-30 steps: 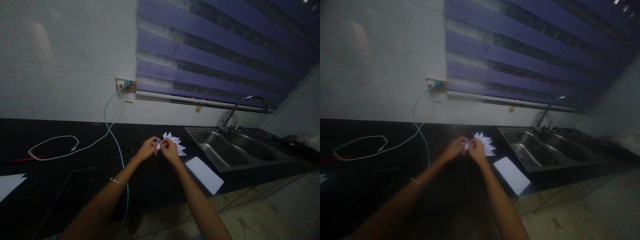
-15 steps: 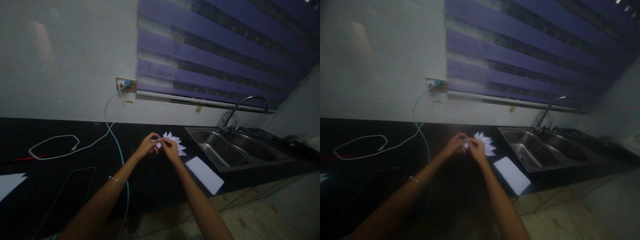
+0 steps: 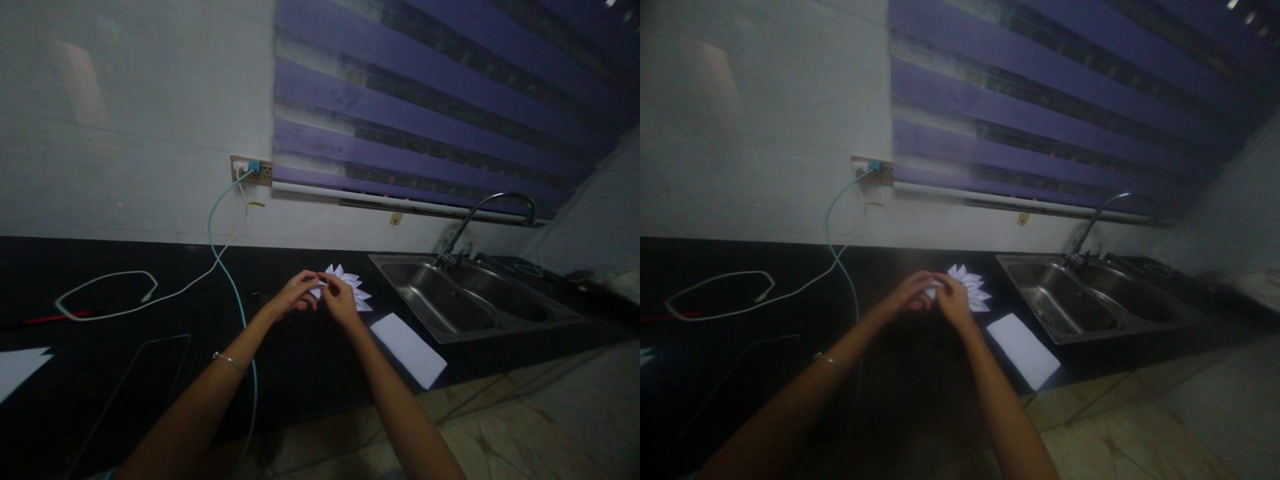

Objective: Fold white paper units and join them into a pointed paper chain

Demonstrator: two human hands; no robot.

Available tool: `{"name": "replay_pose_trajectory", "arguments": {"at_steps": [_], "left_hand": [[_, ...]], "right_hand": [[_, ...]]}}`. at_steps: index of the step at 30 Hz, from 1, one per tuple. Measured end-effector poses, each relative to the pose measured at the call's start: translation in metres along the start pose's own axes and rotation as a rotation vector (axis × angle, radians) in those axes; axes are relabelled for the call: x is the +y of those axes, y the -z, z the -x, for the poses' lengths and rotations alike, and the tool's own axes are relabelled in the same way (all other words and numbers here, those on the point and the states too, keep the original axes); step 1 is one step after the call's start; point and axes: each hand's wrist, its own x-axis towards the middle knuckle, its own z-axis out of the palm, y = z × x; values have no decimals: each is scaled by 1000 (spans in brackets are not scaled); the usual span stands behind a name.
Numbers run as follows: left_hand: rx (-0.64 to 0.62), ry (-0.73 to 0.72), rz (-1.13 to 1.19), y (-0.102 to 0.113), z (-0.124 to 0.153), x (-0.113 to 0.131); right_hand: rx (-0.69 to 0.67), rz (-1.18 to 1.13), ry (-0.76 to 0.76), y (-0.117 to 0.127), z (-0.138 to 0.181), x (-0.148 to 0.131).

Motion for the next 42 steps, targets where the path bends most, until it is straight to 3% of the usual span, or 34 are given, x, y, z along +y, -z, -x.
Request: {"name": "replay_pose_trajectory", "arguments": {"at_steps": [12, 23, 30, 37, 42], "left_hand": [[-14, -153, -22, 7, -5, -6], [-30, -111, 9, 6, -9, -10], [-66, -209, -300, 4, -7, -12], [-128, -320, -333, 4, -5, -9], [-152, -265, -350, 1, -3, -11]], "right_hand": [[-123, -380, -217, 1, -6, 14], [-91, -379, -193, 2, -6, 5], [-88, -354, -180, 2, -5, 0], [-133, -369, -239, -2, -5, 9], [-186, -226, -172, -4, -3, 13]]}}
